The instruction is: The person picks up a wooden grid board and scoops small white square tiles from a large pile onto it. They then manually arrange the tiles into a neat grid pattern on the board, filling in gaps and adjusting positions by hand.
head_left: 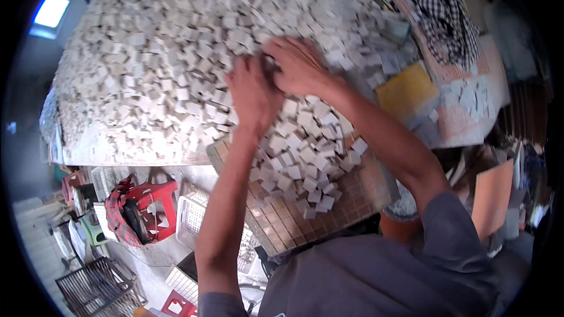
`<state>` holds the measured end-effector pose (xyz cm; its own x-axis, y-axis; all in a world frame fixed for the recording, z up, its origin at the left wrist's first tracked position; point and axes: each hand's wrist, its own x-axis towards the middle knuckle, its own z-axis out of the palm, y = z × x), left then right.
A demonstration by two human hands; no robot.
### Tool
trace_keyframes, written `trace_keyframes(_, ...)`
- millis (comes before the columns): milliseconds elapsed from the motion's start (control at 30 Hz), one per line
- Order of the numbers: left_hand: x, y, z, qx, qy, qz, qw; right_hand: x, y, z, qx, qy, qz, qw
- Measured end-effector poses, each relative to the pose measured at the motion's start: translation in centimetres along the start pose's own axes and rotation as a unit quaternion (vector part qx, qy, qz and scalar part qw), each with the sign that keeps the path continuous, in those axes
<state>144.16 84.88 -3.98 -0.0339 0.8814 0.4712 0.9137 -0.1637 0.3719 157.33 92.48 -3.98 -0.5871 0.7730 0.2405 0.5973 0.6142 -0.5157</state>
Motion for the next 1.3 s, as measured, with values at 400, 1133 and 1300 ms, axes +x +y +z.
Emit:
trace_keyframes(400, -9.3, 5.9, -5.4, -0.077, -0.058, -0.011, 0.995, -10.5, -5.0, -4.3, 0.068, -0.013, -0.139, 0.988)
trace_keyframes(1133, 5.0, -5.3, -1.0, 0.143, -0.009, 0.022, 0.989, 7.6, 4.0, 0.8, -0.129, 0.116, -0.021, 0.985)
trace_keyframes(1300, 3.7, -5.1, -0.3, 0.077, 0.005, 0.008, 0.997, 5.4, 3.8, 0.5, -0.114, 0.074, -0.072, 0.988)
